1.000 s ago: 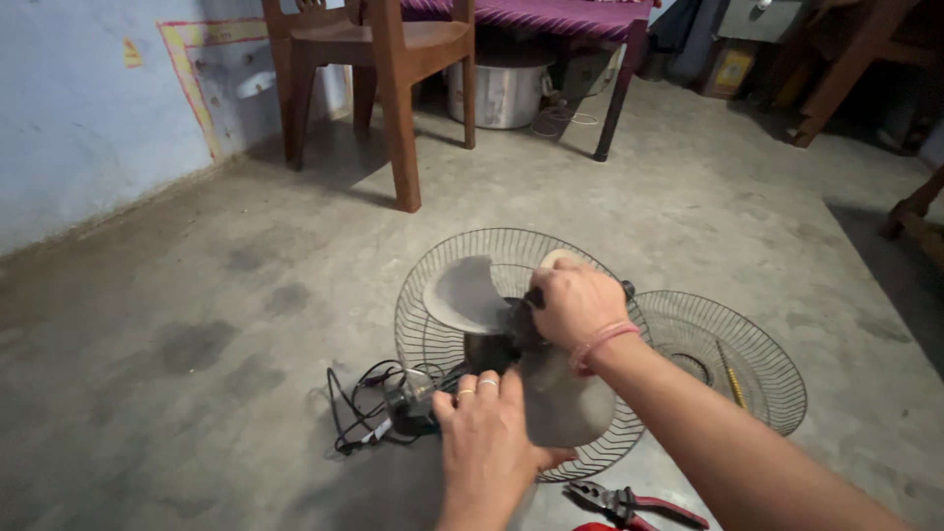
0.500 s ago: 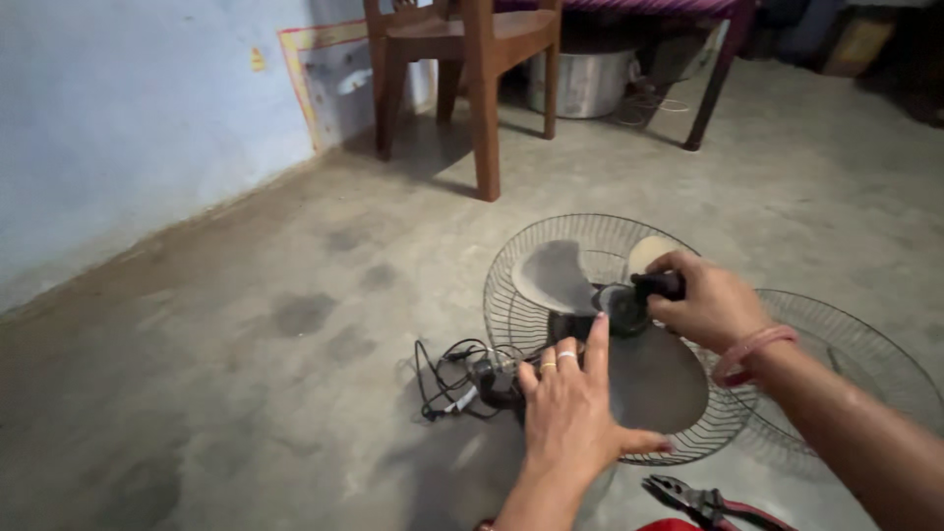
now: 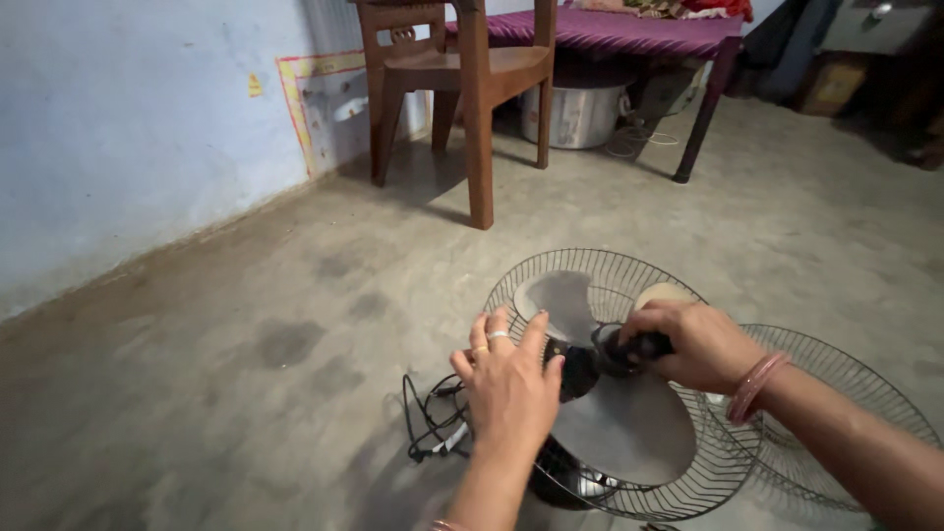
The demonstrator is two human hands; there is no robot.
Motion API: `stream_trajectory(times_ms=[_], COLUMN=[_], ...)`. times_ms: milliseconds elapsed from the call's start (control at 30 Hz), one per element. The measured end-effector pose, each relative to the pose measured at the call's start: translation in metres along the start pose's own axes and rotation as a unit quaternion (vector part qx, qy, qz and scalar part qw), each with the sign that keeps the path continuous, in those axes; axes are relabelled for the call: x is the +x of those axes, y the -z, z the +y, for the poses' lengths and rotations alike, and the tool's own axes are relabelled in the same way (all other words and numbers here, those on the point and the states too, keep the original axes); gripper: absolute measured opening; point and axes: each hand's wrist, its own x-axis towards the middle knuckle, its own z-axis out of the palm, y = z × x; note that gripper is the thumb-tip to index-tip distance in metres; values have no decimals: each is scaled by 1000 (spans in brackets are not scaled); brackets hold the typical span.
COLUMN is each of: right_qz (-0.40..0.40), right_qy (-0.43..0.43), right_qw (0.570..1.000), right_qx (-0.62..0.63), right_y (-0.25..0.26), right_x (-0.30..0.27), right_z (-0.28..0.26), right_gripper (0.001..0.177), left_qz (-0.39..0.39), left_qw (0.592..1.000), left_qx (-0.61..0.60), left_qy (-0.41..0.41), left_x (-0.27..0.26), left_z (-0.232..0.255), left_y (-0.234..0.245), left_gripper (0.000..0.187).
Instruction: The person removes the front grill of an electric fan and then wipes the fan blades with a cloth. The person uses a cloth to clean the blades while the fan remains on the floor.
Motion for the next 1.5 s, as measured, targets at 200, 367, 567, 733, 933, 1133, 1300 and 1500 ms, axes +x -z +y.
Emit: stream_trajectory(times_ms=[200,367,567,733,933,1133,1300,1500], right_qz=[66,23,29,30,11,-56,6,69], right_qy=[143,28,-78,-112,-8,-2,-23,-39], right_qw=[986,982,980,987,1000,994,989,989], right_qx=[-53,-188,-179,-113,-25,-90,-143,-126], right_y=[-9,-7,-7,-19,-17,0,-4,-26], right_x=[12,27,31,37,19,-1,7,30], right_z=[-8,-18,-21,-20,-9,-6,-5,-4], right_gripper=[41,38,21,25,22,34,33,22], left_qz=[1,38,70,84,104,108,115,115], left_qw=[1000,999,996,995,994,993,992,992], left_qx=[-31,-35,-55,-52,-35,-42,-39,-45], left_qy=[0,9,3,-6,-22,-19,-27,-27], left_x=[7,6,4,4,-1,-5,-1,2], left_z=[-11,-13,-15,-17,-13,-11,-13,-20], left_y=[-5,-11,-15,-16,-20,-21,-20,-22], left_gripper=[50,38,29,27,28,27,27,25])
